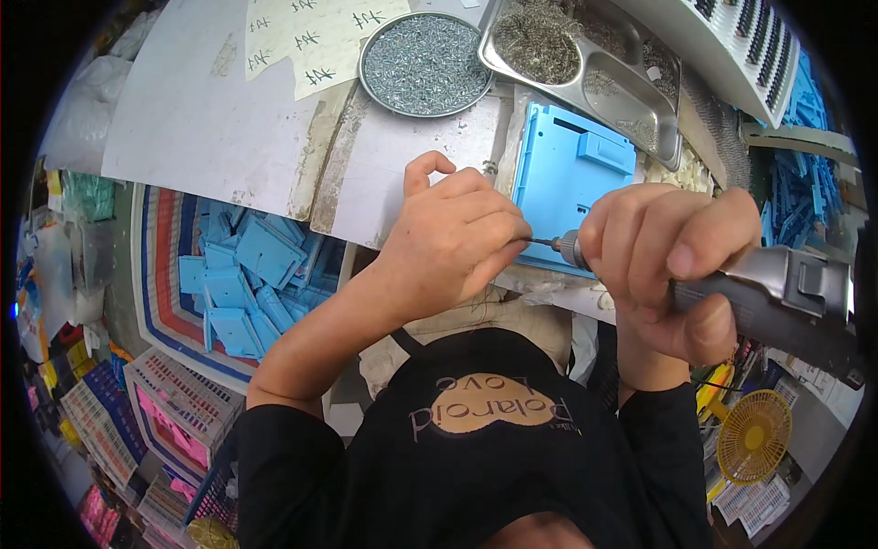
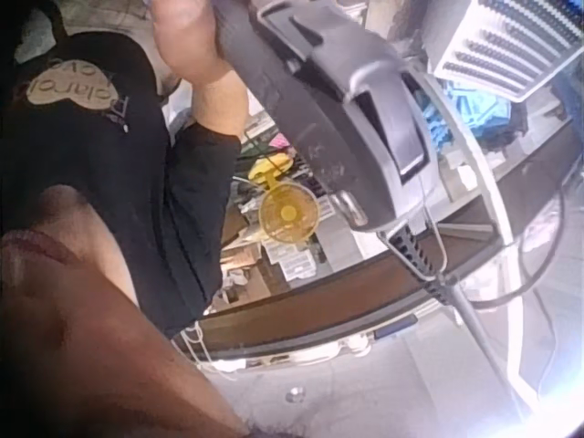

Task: Assemble internal components of a blue plastic electronic device casing, including soldering wires and securing with an electric screwdriver.

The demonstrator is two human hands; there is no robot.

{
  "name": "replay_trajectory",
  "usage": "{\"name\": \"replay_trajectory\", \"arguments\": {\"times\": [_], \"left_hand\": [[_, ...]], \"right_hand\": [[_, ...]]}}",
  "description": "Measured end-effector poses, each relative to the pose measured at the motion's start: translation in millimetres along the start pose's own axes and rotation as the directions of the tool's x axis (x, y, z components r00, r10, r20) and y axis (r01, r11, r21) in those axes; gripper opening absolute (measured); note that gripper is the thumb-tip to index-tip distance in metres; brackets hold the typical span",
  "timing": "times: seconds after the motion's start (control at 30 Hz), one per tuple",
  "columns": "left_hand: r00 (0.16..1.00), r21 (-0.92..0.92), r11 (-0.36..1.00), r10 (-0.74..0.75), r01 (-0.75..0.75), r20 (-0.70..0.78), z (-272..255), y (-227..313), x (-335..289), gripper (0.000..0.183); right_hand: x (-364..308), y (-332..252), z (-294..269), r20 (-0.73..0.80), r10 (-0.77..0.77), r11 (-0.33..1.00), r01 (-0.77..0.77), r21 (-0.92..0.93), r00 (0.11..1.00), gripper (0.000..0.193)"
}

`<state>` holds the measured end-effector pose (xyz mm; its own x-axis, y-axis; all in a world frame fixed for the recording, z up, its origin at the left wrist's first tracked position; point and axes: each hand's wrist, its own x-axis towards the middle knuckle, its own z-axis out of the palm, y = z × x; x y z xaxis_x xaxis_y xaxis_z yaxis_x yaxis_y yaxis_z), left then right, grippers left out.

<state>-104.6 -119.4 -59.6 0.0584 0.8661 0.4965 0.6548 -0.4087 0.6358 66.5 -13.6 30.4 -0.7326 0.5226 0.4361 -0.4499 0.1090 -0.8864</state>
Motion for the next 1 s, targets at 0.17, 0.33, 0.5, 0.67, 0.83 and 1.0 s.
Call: {"name": "replay_trajectory", "arguments": {"times": [0.17,0.33,0.5,0.67,0.83,1.0], "left_hand": [[0.985,0.109,0.994,-0.007,-0.012,0.173,-10.3,5.7,0.2,0.023],[0.95,0.036,0.998,0.047,-0.061,0.307,2.8,-8.8,-2.2,0.041],[0.966,0.042,0.999,-0.012,0.002,0.259,10.5,-9.3,-10.1,0.045],[0.96,0.056,0.998,-0.026,0.011,0.28,9.4,-2.5,-3.9,0.04],[0.95,0.138,0.99,-0.021,-0.023,0.312,7.0,1.1,1.6,0.042],[0.952,0.108,0.994,-0.036,0.003,0.305,28.0,23.6,25.5,0.041]], "right_hand": [[-10.8,7.1,11.7,-0.092,0.078,0.997,-0.077,0.01,0.993,0.034],[-30.8,19.3,19.6,-0.124,0.135,0.989,-0.141,-0.048,0.983,0.031],[-33.8,37.5,20.3,0.036,0.016,0.975,-0.008,-0.221,0.999,0.02],[-30.7,44.7,15.5,0.055,-0.068,0.965,0.08,-0.248,0.996,0.017],[-39.5,1.5,-39.5,-0.005,-0.051,0.988,0.05,-0.143,0.999,0.026],[-49.6,-19.2,-88.5,-0.144,-0.12,0.989,0.106,-0.099,0.982,0.029]]}}
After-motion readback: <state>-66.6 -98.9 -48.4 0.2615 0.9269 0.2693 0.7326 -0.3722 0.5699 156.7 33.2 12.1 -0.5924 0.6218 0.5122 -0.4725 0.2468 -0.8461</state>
